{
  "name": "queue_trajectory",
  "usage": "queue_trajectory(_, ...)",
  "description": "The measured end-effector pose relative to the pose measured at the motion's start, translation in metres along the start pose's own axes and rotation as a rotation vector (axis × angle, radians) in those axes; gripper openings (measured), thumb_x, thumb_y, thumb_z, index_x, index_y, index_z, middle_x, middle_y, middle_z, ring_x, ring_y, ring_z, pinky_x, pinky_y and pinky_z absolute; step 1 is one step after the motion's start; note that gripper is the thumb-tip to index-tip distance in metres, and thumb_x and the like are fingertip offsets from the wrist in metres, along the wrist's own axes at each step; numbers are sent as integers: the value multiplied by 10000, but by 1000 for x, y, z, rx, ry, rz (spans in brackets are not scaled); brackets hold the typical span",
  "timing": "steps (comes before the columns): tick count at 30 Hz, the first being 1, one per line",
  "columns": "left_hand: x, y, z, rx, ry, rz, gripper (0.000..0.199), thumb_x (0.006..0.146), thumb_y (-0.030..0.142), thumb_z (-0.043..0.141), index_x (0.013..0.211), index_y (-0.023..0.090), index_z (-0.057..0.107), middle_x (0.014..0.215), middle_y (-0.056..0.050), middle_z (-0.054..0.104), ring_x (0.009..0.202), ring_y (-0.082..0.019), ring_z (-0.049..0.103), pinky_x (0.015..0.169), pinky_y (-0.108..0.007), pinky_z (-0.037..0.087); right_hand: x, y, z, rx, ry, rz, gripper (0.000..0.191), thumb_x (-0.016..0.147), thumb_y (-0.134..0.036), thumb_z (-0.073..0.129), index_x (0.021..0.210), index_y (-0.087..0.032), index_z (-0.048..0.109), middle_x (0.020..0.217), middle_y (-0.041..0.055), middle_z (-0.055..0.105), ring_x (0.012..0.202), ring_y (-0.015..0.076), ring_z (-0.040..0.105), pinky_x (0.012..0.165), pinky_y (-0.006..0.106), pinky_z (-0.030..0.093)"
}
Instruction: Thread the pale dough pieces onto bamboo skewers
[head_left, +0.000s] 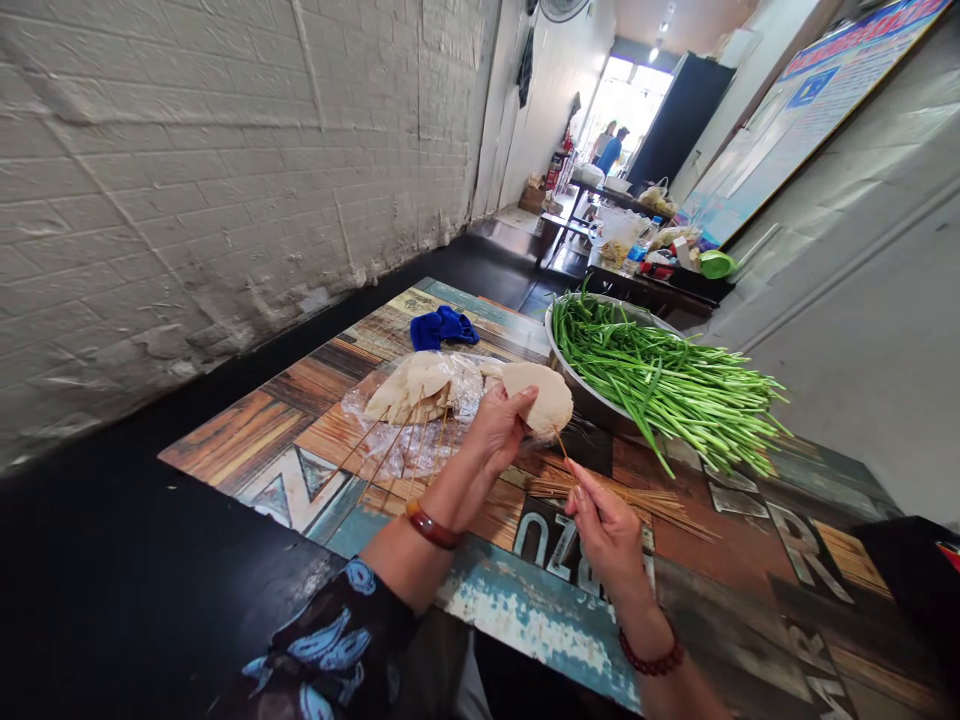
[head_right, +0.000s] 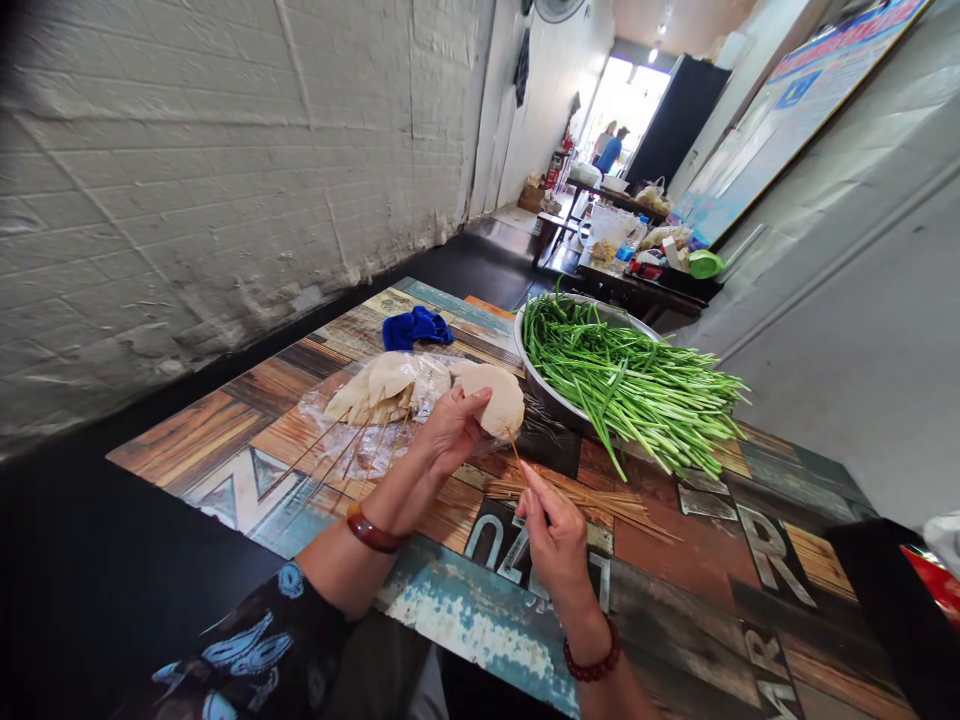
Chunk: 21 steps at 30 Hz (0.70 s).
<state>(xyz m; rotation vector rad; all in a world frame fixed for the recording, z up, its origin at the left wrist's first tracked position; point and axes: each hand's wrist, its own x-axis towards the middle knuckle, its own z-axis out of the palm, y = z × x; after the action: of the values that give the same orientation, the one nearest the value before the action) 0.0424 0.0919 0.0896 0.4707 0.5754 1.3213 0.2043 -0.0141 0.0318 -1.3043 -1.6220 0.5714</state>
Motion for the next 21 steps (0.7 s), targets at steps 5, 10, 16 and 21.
queue_trajectory(5,1,-1,-2,10,-15,-14,388,611,225,816,958,138,664,895,-56,734,753,-150,669,722,-270,549,1,5,-4,39,-16,29,381,954,-292,494,1286,-194,652,719,14,626,639,136,569,628,267,483)
queue_trajectory(10,1,-2,-2,6,-14,-37,368,616,218,813,947,155,665,888,-52,738,746,-152,673,708,-275,551,2,7,-3,42,-4,54,373,954,-312,498,1268,-197,664,730,17,625,641,135,562,635,274,486)
queue_trajectory(16,-1,-1,0,0,-49,-54,421,586,221,831,964,141,664,899,-66,735,783,-172,680,710,-274,545,3,9,-2,92,-22,82,391,956,-315,484,1287,-186,647,732,20,611,628,132,553,570,257,470)
queue_trajectory(21,-1,-4,0,9,-69,-41,466,576,239,839,992,131,659,872,-71,735,802,-194,690,735,-301,547,5,5,-1,83,3,59,376,946,-307,498,1259,-184,664,707,10,605,586,118,537,535,246,459)
